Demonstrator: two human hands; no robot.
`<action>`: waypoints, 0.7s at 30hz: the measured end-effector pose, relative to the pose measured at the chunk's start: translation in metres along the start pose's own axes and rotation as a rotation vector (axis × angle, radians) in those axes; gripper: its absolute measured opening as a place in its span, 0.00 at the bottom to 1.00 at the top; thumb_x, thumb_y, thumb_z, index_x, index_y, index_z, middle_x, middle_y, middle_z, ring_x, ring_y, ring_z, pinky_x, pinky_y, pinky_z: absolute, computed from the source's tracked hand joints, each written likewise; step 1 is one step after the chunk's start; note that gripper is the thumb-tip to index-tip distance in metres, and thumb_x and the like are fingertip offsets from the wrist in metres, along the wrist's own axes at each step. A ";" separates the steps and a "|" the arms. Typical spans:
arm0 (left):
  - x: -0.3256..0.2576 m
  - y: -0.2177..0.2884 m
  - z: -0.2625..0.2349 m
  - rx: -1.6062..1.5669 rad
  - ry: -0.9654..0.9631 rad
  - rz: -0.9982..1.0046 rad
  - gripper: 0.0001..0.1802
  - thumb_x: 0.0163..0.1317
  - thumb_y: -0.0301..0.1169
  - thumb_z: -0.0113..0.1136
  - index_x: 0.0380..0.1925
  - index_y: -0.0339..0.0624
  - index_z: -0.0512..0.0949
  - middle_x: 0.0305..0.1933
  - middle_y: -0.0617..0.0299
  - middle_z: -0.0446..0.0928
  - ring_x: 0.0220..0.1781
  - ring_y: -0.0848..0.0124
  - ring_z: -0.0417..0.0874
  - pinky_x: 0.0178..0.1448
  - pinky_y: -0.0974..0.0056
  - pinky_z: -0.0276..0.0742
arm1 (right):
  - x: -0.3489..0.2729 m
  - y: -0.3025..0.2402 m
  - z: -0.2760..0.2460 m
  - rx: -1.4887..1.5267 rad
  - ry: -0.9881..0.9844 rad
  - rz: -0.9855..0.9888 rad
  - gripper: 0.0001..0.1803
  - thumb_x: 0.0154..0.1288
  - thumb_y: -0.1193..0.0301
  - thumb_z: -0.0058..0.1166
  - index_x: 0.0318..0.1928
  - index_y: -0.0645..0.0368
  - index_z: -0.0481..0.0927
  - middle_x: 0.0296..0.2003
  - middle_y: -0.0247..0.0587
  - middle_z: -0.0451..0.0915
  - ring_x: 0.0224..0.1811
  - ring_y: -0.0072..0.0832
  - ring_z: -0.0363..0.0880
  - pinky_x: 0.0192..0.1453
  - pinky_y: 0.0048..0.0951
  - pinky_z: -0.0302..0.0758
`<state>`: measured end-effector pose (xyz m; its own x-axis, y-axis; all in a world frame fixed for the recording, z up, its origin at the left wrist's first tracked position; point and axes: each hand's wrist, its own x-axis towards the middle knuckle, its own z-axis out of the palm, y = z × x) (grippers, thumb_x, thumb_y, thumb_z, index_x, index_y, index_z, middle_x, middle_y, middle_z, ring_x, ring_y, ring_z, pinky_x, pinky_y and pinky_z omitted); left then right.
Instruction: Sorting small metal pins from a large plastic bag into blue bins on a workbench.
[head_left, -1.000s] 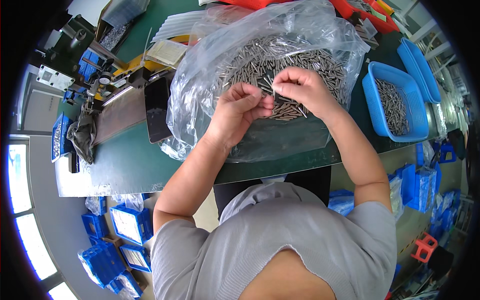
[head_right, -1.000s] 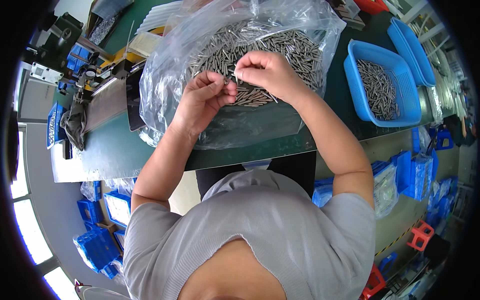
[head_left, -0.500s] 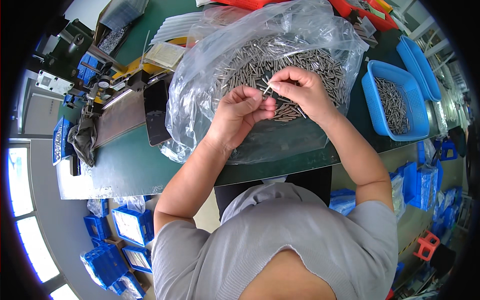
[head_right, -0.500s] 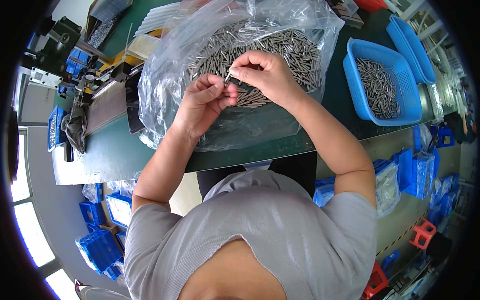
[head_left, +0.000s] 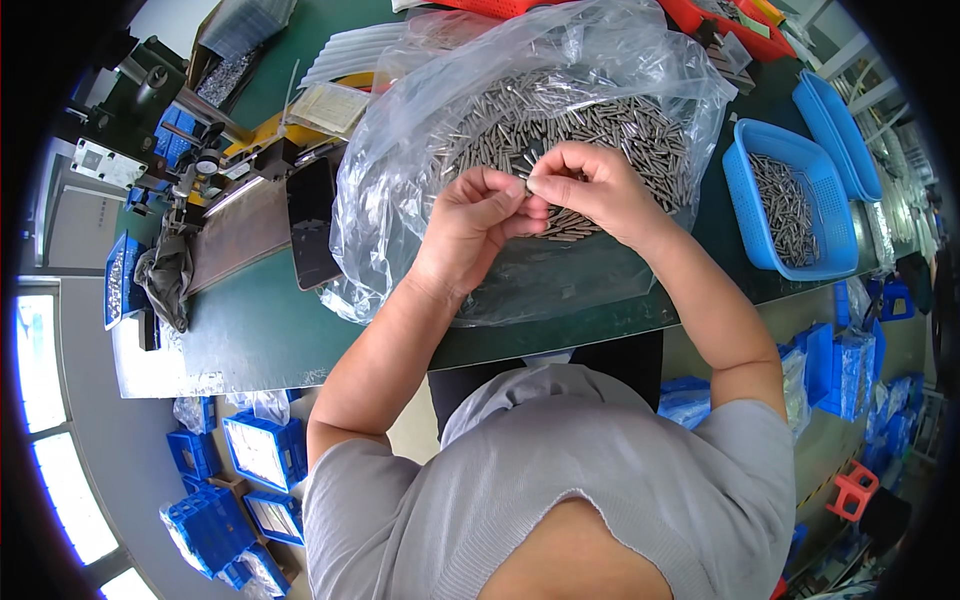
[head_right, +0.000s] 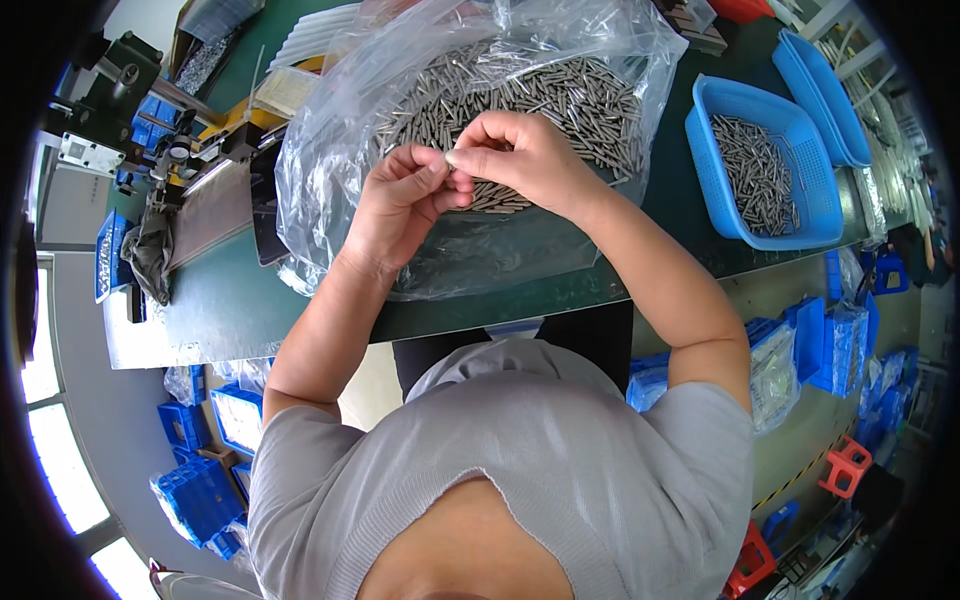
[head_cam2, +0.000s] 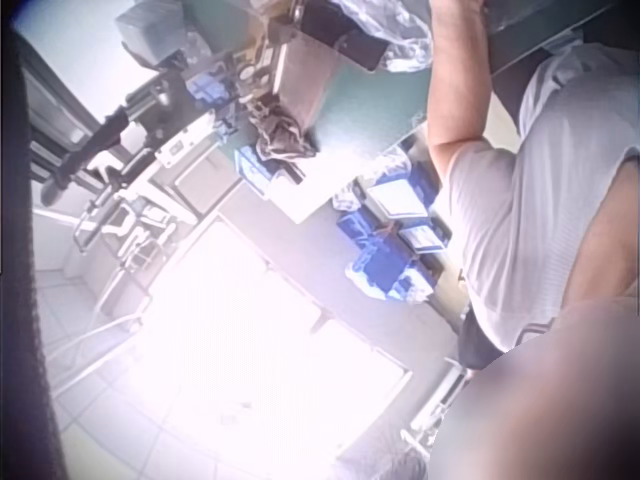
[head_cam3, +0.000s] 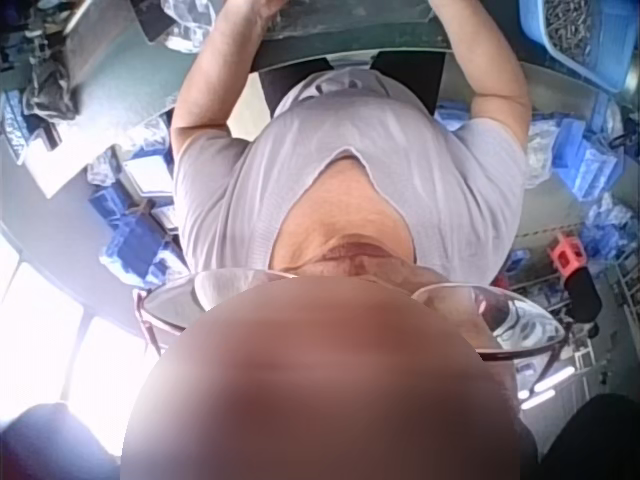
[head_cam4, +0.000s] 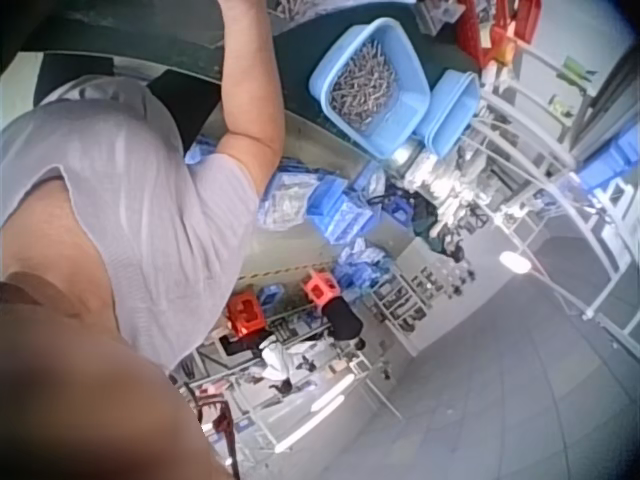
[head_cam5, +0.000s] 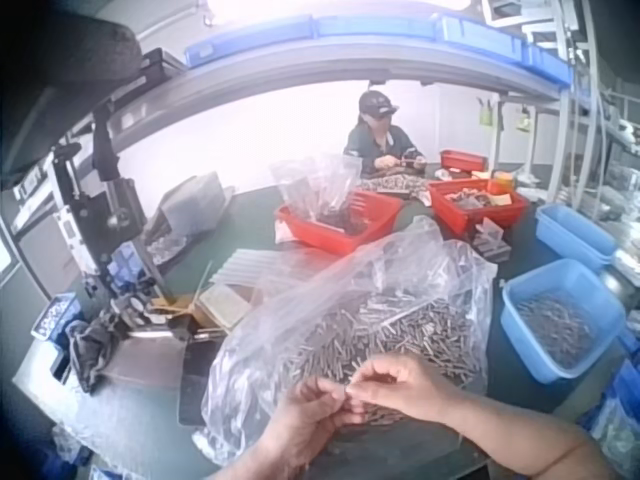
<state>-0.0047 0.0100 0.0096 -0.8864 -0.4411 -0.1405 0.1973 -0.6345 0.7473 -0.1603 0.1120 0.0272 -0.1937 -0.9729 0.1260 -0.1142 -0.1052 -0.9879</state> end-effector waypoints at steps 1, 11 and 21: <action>0.000 0.000 0.001 0.012 0.006 0.006 0.04 0.63 0.24 0.52 0.33 0.33 0.72 0.33 0.51 0.79 0.36 0.64 0.82 0.43 0.62 0.81 | 0.000 -0.001 0.001 0.000 -0.001 0.001 0.05 0.61 0.74 0.55 0.34 0.64 0.78 0.27 0.32 0.80 0.28 0.17 0.77 0.36 0.19 0.74; 0.000 0.006 -0.007 0.009 0.127 0.095 0.04 0.63 0.25 0.49 0.33 0.36 0.73 0.34 0.50 0.78 0.35 0.63 0.81 0.43 0.62 0.79 | 0.008 0.006 -0.033 0.541 0.055 0.273 0.08 0.62 0.72 0.48 0.40 0.60 0.74 0.31 0.35 0.77 0.28 0.20 0.73 0.27 0.21 0.70; -0.002 0.009 -0.005 -0.050 0.142 0.097 0.03 0.62 0.23 0.50 0.32 0.33 0.72 0.32 0.49 0.78 0.33 0.62 0.82 0.41 0.62 0.81 | 0.003 0.013 -0.006 -1.300 -0.065 -0.363 0.05 0.55 0.69 0.52 0.27 0.55 0.79 0.24 0.38 0.75 0.29 0.36 0.79 0.30 0.36 0.75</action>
<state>0.0006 0.0022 0.0131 -0.7948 -0.5848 -0.1620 0.3030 -0.6138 0.7290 -0.1677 0.1092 0.0157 0.0861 -0.9437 0.3193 -0.9879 -0.1224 -0.0952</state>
